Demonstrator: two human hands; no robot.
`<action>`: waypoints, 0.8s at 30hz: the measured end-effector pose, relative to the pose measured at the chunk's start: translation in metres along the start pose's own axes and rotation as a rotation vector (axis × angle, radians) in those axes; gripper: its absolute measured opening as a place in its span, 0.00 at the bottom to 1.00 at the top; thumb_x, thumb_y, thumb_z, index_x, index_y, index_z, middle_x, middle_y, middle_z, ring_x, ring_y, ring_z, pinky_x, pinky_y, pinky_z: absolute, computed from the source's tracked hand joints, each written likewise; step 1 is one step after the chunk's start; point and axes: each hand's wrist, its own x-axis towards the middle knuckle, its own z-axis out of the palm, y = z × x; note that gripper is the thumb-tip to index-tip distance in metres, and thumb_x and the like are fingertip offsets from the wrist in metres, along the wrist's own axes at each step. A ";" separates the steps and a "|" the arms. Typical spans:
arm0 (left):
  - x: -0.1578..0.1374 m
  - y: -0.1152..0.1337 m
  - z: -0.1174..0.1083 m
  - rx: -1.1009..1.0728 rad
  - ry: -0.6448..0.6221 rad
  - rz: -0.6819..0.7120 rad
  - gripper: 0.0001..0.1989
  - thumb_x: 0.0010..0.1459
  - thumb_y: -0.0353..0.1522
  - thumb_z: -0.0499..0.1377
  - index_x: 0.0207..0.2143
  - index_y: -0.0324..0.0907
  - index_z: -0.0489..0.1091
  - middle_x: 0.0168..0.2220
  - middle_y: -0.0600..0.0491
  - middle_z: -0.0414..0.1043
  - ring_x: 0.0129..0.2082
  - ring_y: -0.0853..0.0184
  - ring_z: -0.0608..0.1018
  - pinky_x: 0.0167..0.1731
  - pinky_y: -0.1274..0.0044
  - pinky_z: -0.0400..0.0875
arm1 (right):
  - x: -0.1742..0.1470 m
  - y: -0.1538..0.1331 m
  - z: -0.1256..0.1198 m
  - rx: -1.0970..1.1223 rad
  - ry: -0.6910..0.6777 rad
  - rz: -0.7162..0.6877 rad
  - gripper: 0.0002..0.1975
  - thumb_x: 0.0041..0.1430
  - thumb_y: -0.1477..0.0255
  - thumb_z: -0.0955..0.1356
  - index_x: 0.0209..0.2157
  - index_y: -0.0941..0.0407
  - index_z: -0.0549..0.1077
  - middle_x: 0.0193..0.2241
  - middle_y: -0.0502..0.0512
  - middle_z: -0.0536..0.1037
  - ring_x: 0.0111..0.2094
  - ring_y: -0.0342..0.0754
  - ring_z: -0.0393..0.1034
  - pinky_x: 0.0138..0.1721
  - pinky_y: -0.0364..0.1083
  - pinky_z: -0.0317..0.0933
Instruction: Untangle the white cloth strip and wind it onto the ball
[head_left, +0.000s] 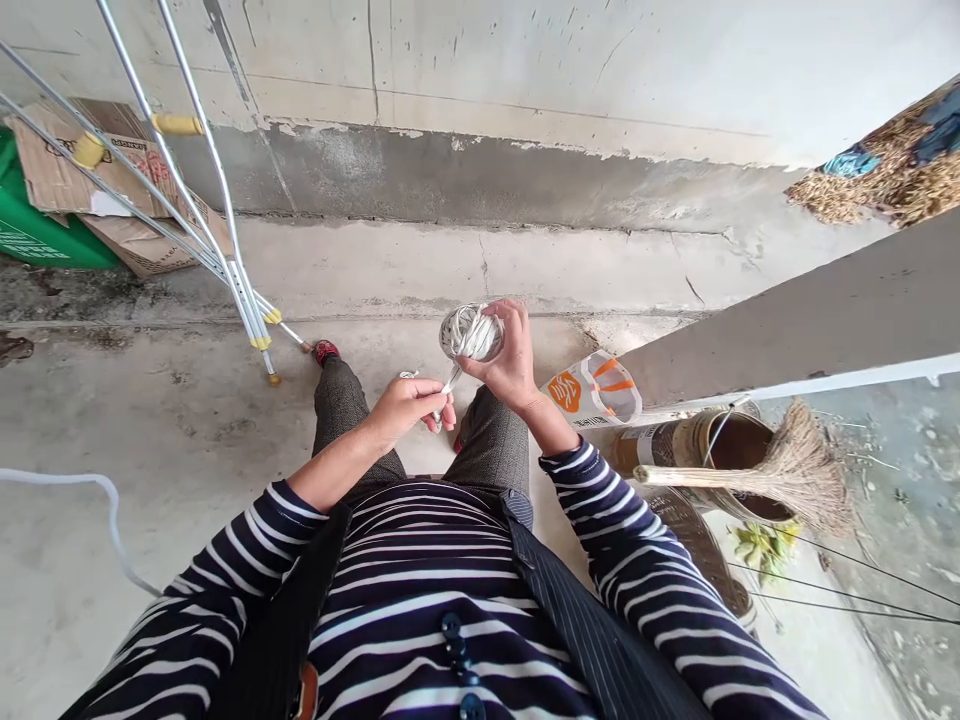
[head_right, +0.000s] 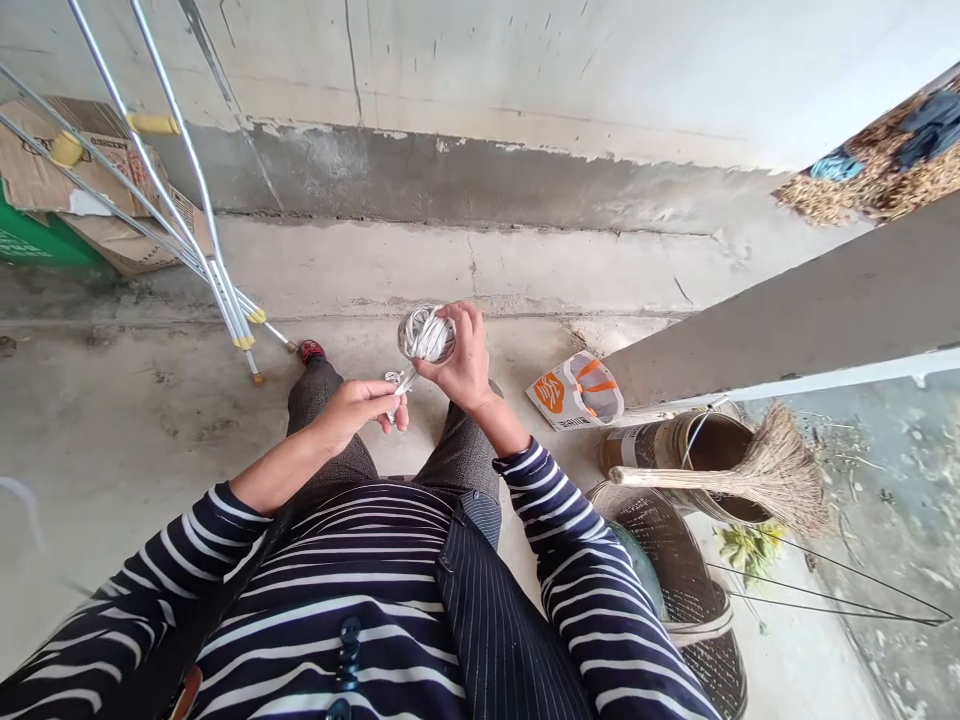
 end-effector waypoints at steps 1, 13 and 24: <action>0.001 -0.001 -0.002 0.008 0.010 -0.019 0.11 0.56 0.36 0.61 0.30 0.36 0.73 0.28 0.47 0.78 0.28 0.67 0.79 0.26 0.80 0.69 | -0.001 -0.001 0.000 -0.028 0.001 -0.030 0.31 0.42 0.69 0.76 0.49 0.53 0.66 0.52 0.62 0.67 0.59 0.61 0.63 0.61 0.62 0.60; 0.008 -0.012 -0.006 0.227 0.082 0.032 0.19 0.61 0.46 0.60 0.38 0.38 0.74 0.15 0.58 0.66 0.15 0.72 0.66 0.20 0.79 0.61 | 0.004 -0.020 -0.018 -0.077 0.150 -0.189 0.32 0.45 0.65 0.75 0.52 0.50 0.62 0.53 0.61 0.65 0.59 0.63 0.62 0.59 0.67 0.61; 0.005 -0.004 0.000 1.153 0.328 0.139 0.12 0.65 0.34 0.55 0.39 0.44 0.79 0.28 0.50 0.80 0.28 0.63 0.80 0.29 0.76 0.63 | 0.004 -0.029 -0.021 -0.069 0.223 -0.226 0.31 0.47 0.62 0.75 0.52 0.50 0.62 0.51 0.59 0.64 0.57 0.61 0.63 0.59 0.67 0.60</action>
